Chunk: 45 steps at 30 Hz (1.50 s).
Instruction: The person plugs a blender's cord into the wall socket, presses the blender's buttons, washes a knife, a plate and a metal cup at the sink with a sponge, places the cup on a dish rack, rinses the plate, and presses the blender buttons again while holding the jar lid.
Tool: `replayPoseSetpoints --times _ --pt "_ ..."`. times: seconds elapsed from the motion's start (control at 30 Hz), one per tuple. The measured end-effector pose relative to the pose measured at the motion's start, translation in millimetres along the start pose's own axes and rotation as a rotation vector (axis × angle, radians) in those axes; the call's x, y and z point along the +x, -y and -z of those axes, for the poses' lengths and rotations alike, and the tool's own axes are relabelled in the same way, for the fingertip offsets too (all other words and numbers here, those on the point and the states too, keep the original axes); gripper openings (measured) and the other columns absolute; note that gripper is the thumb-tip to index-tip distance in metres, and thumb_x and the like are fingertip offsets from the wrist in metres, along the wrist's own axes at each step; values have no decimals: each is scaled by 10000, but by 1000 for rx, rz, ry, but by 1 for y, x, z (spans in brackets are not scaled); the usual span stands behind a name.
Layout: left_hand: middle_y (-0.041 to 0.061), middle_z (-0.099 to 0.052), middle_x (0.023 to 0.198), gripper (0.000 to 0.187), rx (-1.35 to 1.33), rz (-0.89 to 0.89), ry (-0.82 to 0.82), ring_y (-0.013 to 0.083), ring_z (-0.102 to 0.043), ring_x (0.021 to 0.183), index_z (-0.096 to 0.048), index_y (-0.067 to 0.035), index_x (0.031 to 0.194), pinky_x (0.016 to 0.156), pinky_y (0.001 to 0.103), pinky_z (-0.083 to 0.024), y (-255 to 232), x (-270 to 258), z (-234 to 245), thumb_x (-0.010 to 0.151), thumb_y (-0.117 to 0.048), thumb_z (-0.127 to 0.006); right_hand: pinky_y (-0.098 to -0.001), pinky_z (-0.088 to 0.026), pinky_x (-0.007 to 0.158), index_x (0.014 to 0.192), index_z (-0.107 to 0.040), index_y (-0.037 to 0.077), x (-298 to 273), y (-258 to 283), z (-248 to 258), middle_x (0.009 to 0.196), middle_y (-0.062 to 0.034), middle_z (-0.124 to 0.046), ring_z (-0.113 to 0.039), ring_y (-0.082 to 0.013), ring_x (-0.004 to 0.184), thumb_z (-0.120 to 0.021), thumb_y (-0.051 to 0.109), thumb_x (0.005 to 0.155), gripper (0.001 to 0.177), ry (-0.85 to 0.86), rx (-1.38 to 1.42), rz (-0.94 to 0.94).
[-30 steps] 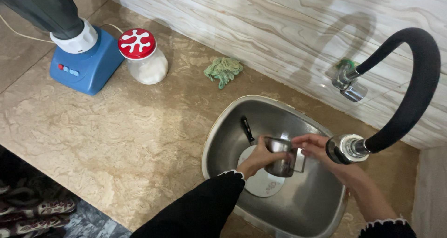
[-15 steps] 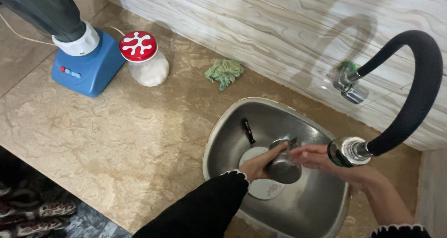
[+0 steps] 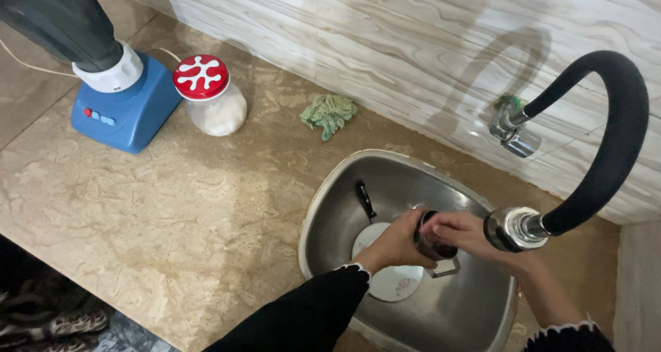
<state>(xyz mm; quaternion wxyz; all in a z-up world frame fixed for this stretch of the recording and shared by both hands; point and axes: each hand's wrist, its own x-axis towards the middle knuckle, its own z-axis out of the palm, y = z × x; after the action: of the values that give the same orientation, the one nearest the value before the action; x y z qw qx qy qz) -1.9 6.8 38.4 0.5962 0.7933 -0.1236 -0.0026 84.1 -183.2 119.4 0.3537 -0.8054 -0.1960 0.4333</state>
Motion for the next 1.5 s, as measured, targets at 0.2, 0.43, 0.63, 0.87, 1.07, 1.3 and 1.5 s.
replayPoseSetpoints --times 0.2,0.43,0.63,0.87,1.07,1.3,1.5 --pt "190 -593 1320 1054 48 -93 -71 387 -576 1248 -465 -41 1407 1053 442 -484 -14 -3 12 487 -236 -942 -367 -572 821 1153 -612 90 5 -6 -13 997 -65 -715 -708 -198 905 -547 208 984 215 -346 -240 -15" --pt "204 -577 1334 1071 105 12 -108 415 -549 1262 -433 -50 1451 1055 458 -466 -13 -9 15 519 -227 -930 -327 -541 984 1210 -726 111 -20 15 -13 1209 -48 -756 -688 -139 1137 -581 254 965 318 -8 149 -130" --pt "180 -639 1305 1040 56 -83 -94 412 -596 1236 -468 -73 1453 1045 462 -488 -11 -15 13 535 -232 -930 -323 -546 963 1269 -652 90 7 -16 -12 1205 -48 -707 -672 -163 1114 -597 170 945 339 -275 119 209" --pt "172 -669 1271 1044 -113 148 -161 331 -673 1193 -480 -60 1433 1000 397 -546 -1 -16 10 541 -332 -949 -403 -554 847 1247 -759 106 6 -48 -6 1029 -117 -747 -697 -297 948 -603 194 980 321 -180 -143 -125" --pt "257 -640 1235 1113 -367 435 -65 363 -688 1153 -373 29 1433 940 421 -586 15 -15 2 584 -474 -887 -406 -477 1092 1279 -777 223 -38 19 -5 1276 -17 -751 -652 -214 1212 -635 368 942 393 -174 106 -363" --pt "381 -607 1238 1209 -607 839 21 436 -690 1129 -236 150 1451 912 463 -578 29 -8 -15 743 -651 -800 -450 -532 1093 1206 -765 210 -70 63 0 1243 -44 -760 -673 -209 1289 -721 392 866 388 -159 -20 -372" --pt "202 -618 1276 989 -1045 796 86 283 -680 1097 -453 22 1421 926 445 -567 24 -10 -16 746 -618 -788 -377 -577 882 1071 -663 -4 -40 -3 -7 943 -95 -716 -683 -232 910 -569 232 1005 263 -251 803 -72"
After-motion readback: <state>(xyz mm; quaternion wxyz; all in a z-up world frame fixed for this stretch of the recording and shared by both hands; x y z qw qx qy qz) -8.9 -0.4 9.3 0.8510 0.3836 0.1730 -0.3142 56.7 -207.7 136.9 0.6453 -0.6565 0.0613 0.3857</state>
